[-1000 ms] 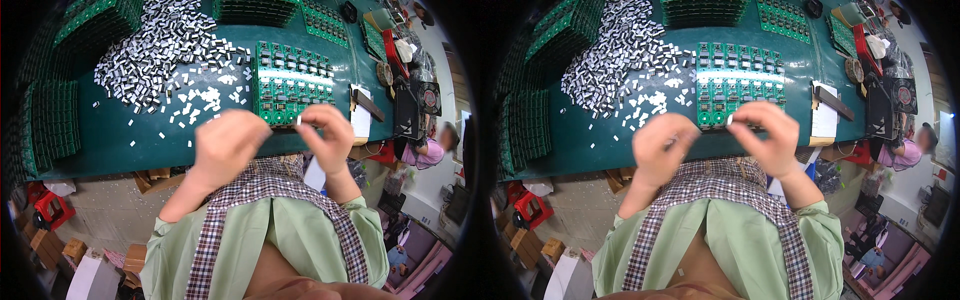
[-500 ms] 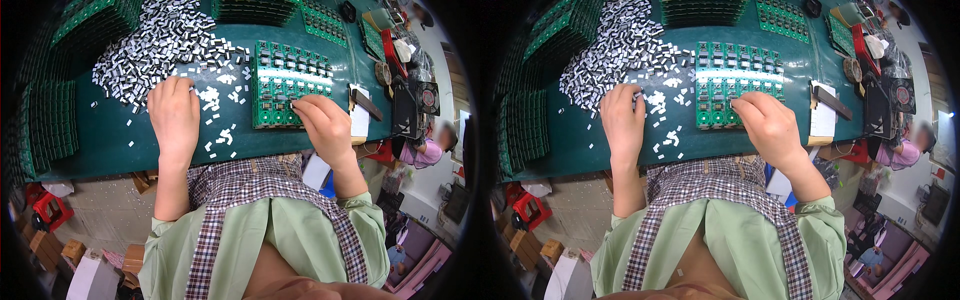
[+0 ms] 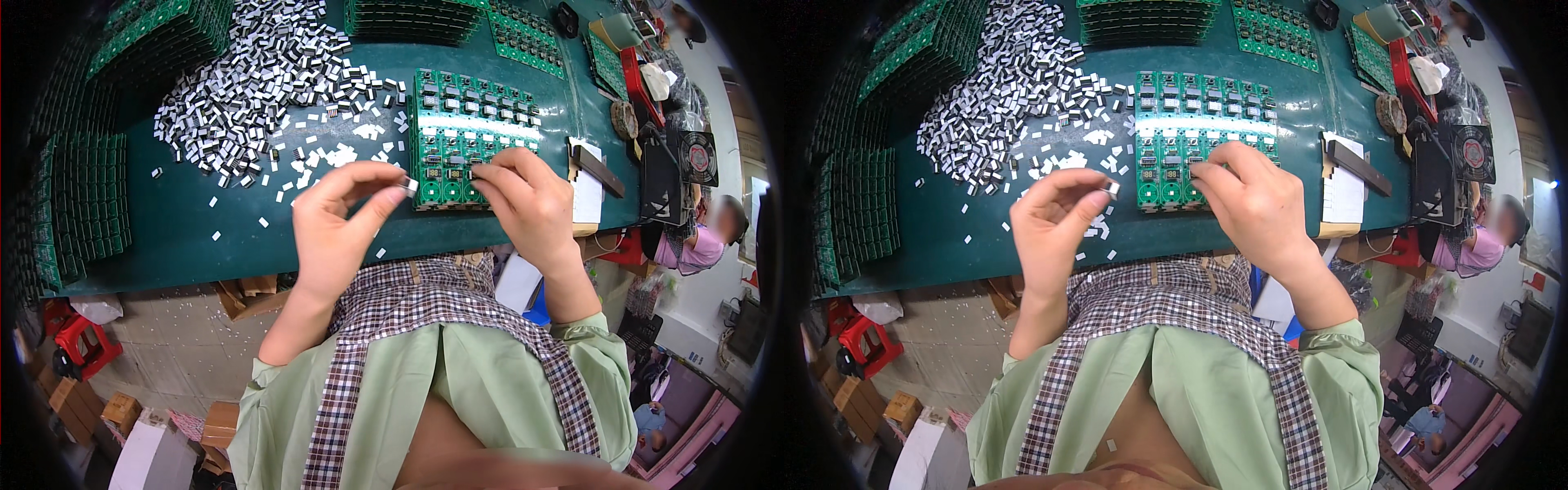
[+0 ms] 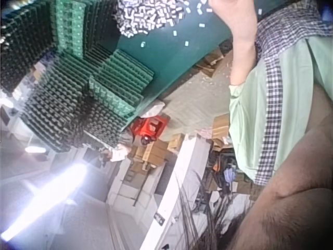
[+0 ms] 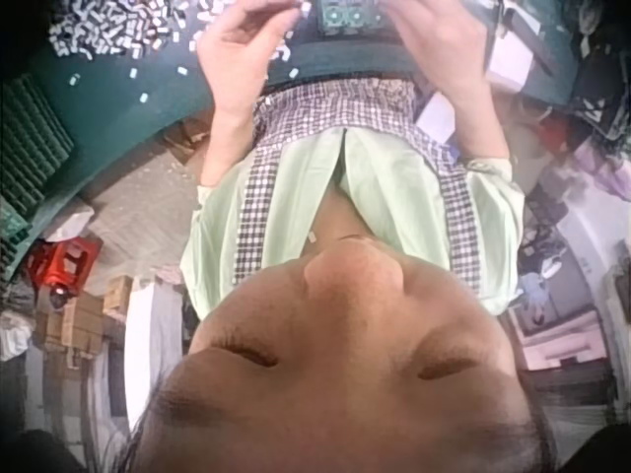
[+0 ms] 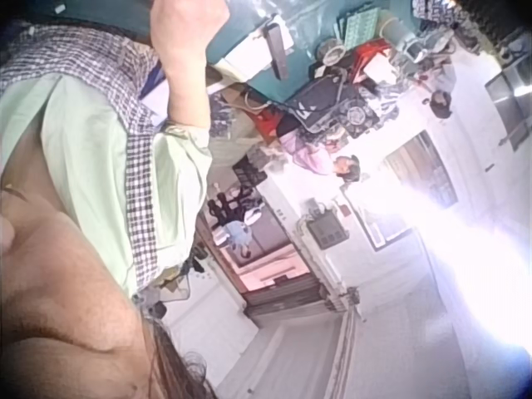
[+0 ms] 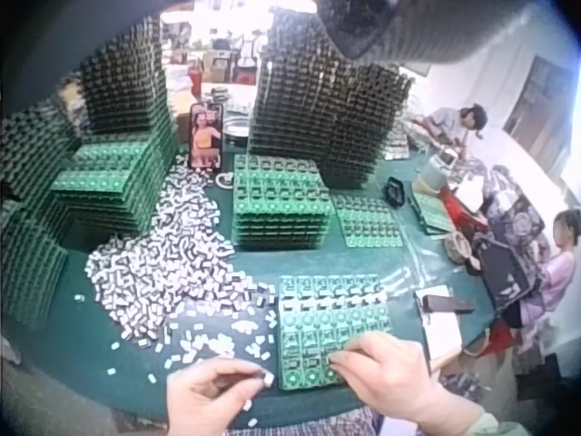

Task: The person assembles circuit board strips by hand, placing small electronic components into pre-set slots on the green PCB strips.

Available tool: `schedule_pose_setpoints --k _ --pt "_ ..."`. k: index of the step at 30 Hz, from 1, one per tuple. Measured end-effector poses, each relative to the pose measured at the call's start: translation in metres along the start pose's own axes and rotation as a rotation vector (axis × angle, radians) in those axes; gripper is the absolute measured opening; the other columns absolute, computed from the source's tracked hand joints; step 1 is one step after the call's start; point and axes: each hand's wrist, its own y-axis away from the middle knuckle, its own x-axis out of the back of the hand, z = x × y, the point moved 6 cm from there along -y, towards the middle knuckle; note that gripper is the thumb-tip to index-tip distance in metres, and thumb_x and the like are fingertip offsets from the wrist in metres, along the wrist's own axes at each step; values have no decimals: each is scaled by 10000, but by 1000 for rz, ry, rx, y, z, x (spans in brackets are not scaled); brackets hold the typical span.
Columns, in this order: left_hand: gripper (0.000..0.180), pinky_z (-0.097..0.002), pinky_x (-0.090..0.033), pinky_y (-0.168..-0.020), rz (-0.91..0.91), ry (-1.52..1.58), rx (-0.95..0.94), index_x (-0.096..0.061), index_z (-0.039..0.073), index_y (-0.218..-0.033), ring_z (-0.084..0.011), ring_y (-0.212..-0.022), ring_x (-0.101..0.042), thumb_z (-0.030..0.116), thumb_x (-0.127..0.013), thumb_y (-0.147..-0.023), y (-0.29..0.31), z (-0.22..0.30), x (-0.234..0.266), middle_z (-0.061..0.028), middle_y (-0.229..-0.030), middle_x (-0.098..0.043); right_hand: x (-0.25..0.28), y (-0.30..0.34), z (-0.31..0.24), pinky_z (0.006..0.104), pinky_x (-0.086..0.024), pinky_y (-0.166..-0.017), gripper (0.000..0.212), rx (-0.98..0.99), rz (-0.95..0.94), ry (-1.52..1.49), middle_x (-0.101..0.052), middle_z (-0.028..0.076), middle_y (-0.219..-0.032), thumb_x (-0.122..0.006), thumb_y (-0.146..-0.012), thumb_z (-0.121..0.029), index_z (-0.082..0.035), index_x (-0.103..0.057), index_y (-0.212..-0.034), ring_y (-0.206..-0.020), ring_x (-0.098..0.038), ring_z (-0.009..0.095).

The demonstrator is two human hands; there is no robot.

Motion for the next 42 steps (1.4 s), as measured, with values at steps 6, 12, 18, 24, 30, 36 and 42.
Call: schedule_pose_setpoints --k 6,12,18,24,30,36,42 --pt "124 -272 -514 -766 -137 121 69 -634 -58 -927 -156 -852 -635 -73 -640 -804 12 -7 -29 -134 -939 -658 3 9 -17 274 -518 -586 225 -168 -14 -608 -635 86 -840 -754 -686 -16 -13 -660 -891 -703 -640 181" --pt "93 -290 -497 -706 -183 -134 -160 -626 -6 -870 -191 -786 -631 -2 -661 -783 12 -2 -37 -93 -863 -646 -6 19 -13 264 -538 -620 203 -149 57 -685 -643 107 -861 -744 -690 24 0 -656 -872 -742 -647 173" --pt "107 -319 -477 -683 -299 -270 -305 -556 2 -854 -245 -774 -599 -15 -637 -787 18 6 -47 -106 -828 -592 -15 27 -11 272 -534 -599 192 -219 -2 -930 -623 111 -865 -709 -718 30 10 -633 -894 -751 -639 156" --pt "274 -328 -529 -701 -295 -365 -360 -622 -5 -1045 -268 -821 -652 -14 -655 -773 21 8 -47 -144 -937 -647 -8 26 -10 271 -528 -608 184 -137 -34 -807 -641 104 -846 -726 -708 -6 -3 -640 -872 -730 -648 180" --pt "173 -284 -520 -622 -171 -435 -473 -679 -8 -871 -218 -716 -665 -35 -709 -703 21 15 -42 -114 -810 -679 3 30 -19 286 -531 -634 208 -126 100 -517 -663 100 -838 -751 -671 -6 -12 -662 -859 -744 -660 214" --pt "123 -292 -506 -600 -192 -497 -562 -646 -12 -809 -229 -684 -647 -55 -694 -705 18 24 -42 -102 -780 -665 3 28 -17 292 -529 -644 194 -123 160 -551 -665 100 -825 -736 -666 28 -5 -657 -840 -750 -658 219" --pt "291 -398 -431 -846 259 -1353 -408 -576 9 -1075 -294 -940 -549 52 -627 -793 -18 21 23 -140 -1003 -573 9 21 23 305 -508 -629 166 -166 88 -175 -630 92 -844 -689 -709 25 -35 -661 -862 -735 -638 247"
